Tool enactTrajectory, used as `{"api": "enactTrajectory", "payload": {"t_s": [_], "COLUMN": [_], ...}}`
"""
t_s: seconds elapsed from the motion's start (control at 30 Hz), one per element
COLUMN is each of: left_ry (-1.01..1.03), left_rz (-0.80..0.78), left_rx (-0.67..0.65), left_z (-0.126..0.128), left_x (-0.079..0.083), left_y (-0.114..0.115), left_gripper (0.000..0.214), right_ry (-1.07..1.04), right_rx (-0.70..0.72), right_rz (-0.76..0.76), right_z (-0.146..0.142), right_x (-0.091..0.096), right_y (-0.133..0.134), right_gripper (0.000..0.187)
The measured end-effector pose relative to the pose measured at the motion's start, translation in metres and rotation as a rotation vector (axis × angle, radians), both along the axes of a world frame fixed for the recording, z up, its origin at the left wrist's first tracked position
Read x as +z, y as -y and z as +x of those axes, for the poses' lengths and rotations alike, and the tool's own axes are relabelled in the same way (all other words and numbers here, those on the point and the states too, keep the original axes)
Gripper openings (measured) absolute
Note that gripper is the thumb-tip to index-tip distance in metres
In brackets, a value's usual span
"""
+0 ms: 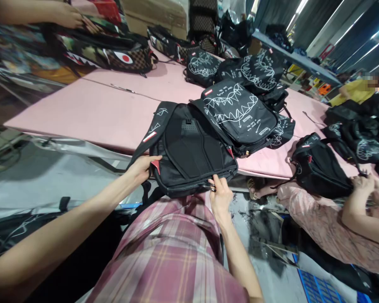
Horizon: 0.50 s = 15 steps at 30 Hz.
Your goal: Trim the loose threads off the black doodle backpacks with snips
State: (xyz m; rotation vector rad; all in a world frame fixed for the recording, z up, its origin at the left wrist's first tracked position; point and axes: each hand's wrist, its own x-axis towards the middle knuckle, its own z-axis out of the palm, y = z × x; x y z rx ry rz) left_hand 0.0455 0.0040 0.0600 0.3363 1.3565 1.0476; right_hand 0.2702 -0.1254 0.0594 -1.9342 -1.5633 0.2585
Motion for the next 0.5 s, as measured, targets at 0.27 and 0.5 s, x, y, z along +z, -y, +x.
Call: {"api": "enactTrajectory", "payload": {"t_s": [0.27,0.5], "left_ry": [-0.028,-0.033], "left_rz": [-0.004,-0.025], "left_rx": [0.052,-0.025], "left_z": [0.0,-0.004], "left_x": [0.001,0.002], "left_y": [0.007,0.011], "left_gripper": [0.013,0.009], "right_ry": [0.265,-0.188], "right_rx": [0.29,0.134], "right_rz": [-0.16,0.074], "right_z": [-0.092,-0.051], "right_x": [-0.001,0.002], "right_y": [0.012,0.014], "right_gripper": [0.02,0.033]}}
